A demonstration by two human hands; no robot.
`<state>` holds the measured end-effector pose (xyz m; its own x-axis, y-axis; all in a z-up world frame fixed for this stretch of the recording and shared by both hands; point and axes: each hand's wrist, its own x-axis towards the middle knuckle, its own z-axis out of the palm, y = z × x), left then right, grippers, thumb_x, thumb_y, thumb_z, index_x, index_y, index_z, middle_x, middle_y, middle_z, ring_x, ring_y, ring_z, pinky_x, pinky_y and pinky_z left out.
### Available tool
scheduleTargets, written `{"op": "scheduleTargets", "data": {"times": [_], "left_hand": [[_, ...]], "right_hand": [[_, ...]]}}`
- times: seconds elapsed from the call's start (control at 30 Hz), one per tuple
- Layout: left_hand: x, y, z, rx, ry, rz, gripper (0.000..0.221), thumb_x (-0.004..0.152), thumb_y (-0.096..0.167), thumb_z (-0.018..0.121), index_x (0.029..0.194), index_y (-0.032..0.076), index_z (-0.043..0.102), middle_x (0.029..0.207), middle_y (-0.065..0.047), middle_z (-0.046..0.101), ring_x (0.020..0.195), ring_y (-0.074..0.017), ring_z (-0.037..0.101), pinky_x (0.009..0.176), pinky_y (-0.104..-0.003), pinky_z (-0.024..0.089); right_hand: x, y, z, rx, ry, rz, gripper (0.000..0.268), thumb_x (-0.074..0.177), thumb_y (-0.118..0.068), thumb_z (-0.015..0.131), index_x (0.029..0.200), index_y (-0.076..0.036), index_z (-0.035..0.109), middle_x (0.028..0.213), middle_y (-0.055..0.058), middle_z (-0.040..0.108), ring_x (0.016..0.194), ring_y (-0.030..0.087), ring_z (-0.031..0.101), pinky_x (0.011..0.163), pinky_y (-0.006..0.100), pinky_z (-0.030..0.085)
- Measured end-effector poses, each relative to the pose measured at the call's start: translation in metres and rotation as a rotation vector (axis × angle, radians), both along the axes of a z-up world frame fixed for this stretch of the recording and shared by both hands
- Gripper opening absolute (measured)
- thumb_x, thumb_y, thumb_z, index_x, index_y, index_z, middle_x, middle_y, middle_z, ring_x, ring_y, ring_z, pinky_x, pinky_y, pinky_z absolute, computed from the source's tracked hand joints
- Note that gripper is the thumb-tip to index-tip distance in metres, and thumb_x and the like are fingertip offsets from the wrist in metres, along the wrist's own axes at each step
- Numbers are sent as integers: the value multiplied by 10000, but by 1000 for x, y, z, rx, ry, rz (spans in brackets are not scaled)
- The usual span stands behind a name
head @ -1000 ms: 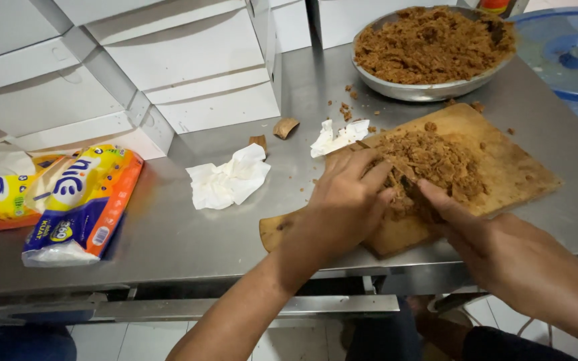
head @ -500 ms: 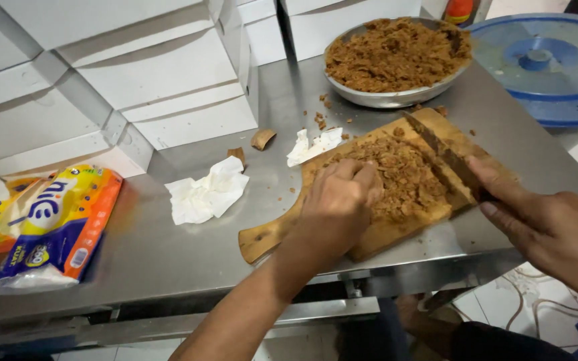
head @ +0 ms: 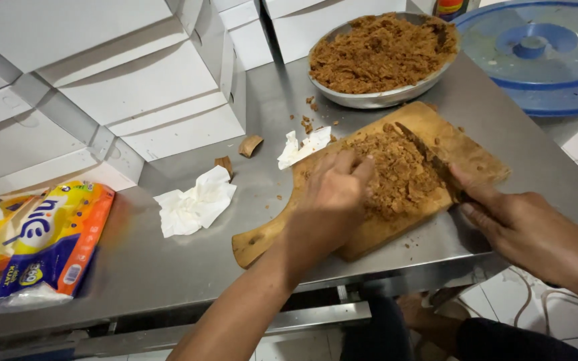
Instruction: Crumbling a block of palm sugar using a knife and hands on a wooden cutting board
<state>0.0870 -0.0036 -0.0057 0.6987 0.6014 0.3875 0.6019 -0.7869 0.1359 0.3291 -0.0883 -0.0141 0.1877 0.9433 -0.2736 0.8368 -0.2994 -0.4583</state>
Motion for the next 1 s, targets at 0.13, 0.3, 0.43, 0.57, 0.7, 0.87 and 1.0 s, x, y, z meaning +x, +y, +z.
{"op": "scheduleTargets", "data": {"times": [0.13,0.3,0.43,0.57,0.7,0.87,1.0], "left_hand": [[17,2,14,-260,233,164,756,781,-57,732,1459,111,446,1426,-195,452,1278,-343,439,1074,-482,412],[4,22,3,-233,46,68,696,875,57,686,1526,72,441,1426,-210,533,1270,-395,502,1068,-493,422],[-3,18,-1,7,-214,-33,282,861,150,789,1086,50,652,1045,-136,643,909,-339,651,764,-499,531],[4,21,-13,-45,-132,46,251,882,217,731,1090,83,687,1004,-117,640,917,-377,625,824,-534,516],[5,26,-17,13,-178,-21,157,895,189,694,855,45,646,897,-117,607,849,-352,598,766,-488,488],[3,24,-16,47,-165,-38,141,867,175,683,800,63,632,893,-107,602,810,-357,593,742,-494,478],[-1,24,-11,-77,-66,4,304,877,207,697,1143,65,729,1122,-95,689,974,-353,661,798,-485,531]], "right_hand": [[7,6,-7,-27,-65,-22,736,998,-362,495,1672,-473,221,1249,91,769,1123,280,769,889,299,501],[-7,-8,17,19,-139,26,754,986,-411,418,1684,-458,139,1222,132,636,1057,343,705,867,398,532],[-14,-15,-13,290,-57,150,774,968,-346,527,1688,-424,254,978,-101,389,985,4,461,660,217,447],[-63,-16,46,-258,-273,70,792,1035,-453,345,1661,-648,-101,884,163,754,814,265,792,737,313,536],[-58,-7,23,-194,-336,228,928,951,-336,396,1661,-526,-171,900,180,732,863,366,743,757,391,529],[-51,7,0,-70,-281,376,990,887,-279,461,1683,-320,-128,872,148,742,822,356,743,761,432,534],[-49,6,17,15,-130,290,814,937,-224,439,1675,-345,117,1063,170,741,898,344,764,809,410,550]]}}
